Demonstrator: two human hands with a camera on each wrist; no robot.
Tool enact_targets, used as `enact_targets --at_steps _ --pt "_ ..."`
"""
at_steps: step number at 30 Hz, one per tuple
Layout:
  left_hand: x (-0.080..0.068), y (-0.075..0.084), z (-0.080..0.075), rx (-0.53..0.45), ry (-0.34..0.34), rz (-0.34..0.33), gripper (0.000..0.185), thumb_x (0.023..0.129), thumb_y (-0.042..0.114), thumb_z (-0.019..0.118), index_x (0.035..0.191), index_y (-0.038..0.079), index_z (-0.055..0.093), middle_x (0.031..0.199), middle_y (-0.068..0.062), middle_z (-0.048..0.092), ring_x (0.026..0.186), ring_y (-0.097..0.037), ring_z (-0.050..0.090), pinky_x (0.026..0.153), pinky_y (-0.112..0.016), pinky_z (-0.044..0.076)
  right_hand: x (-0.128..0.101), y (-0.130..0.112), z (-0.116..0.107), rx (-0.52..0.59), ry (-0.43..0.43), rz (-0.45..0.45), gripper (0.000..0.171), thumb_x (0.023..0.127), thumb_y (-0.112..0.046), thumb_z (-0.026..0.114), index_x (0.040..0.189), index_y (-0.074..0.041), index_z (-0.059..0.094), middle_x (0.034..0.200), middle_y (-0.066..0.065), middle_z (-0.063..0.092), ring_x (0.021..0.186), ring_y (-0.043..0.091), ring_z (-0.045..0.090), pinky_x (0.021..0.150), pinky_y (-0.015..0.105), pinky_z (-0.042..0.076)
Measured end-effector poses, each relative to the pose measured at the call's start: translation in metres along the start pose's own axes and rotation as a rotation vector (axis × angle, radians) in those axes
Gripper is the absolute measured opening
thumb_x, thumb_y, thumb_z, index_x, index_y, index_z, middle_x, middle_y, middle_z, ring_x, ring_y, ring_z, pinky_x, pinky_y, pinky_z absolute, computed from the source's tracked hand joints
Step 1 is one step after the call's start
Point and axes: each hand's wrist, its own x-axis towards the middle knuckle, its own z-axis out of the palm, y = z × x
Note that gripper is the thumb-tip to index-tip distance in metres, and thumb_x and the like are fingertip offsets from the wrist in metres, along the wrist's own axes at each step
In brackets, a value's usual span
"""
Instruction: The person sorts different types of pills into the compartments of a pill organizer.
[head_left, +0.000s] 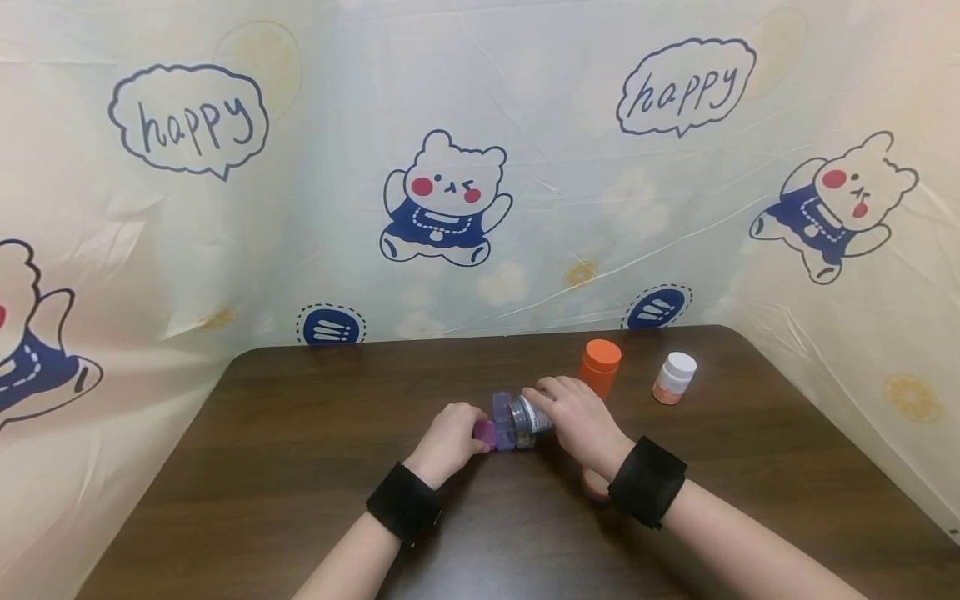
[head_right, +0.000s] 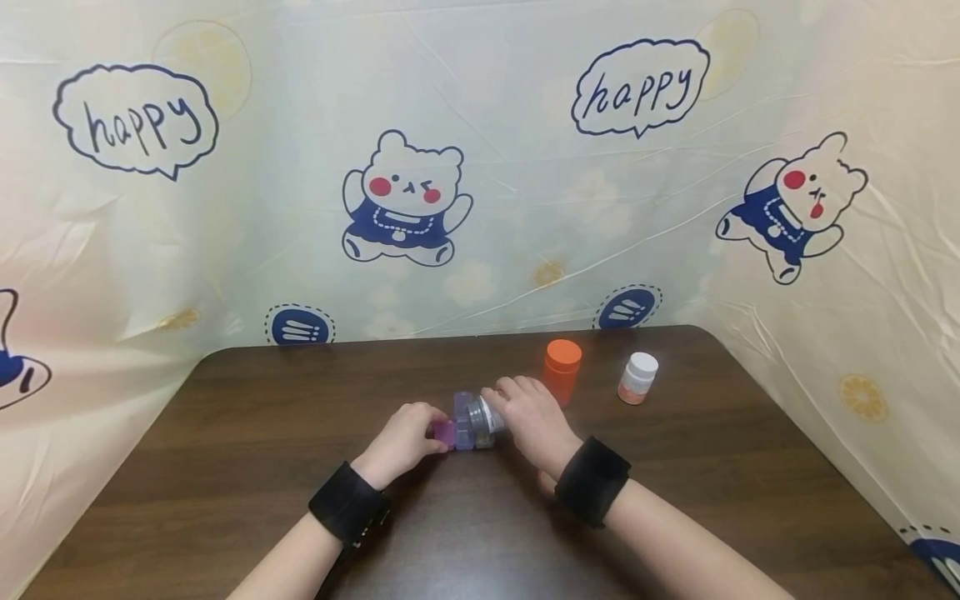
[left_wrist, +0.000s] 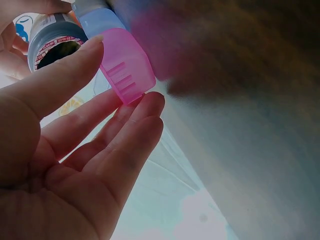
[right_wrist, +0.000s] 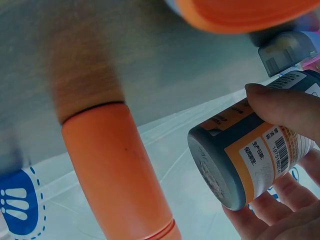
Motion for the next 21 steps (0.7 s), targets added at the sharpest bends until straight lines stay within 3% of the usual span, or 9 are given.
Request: enact_targets --at_steps 6,21 --pt "-0.0006 -0.0023 0.0015 0.008 0.004 0.020 0.028 0.086 0.002 0.084 0.111 -0.005 0.075 0.103 -0.017 0.072 0.094 -0.025 0.064 0.088 -0.044 0.060 0.0015 -0.0006 0.0009 -0.032 0.037 -0.027 0.055 0.076 0.002 0.090 0.127 -0.013 0.075 0.119 0.010 0.074 0.113 0.029 0.069 0.104 0.047 0.058" --pt "0.0009 -0.0015 0.0005 0.001 0.000 0.014 0.028 0.086 0.003 0.084 0.111 -0.005 0.075 0.101 -0.016 0.072 0.091 -0.023 0.062 0.086 -0.043 0.060 0.0043 -0.0019 0.0013 -0.089 0.019 -0.068 0.058 0.073 -0.003 0.095 0.126 -0.012 0.075 0.118 0.009 0.074 0.113 0.028 0.069 0.106 0.045 0.056"
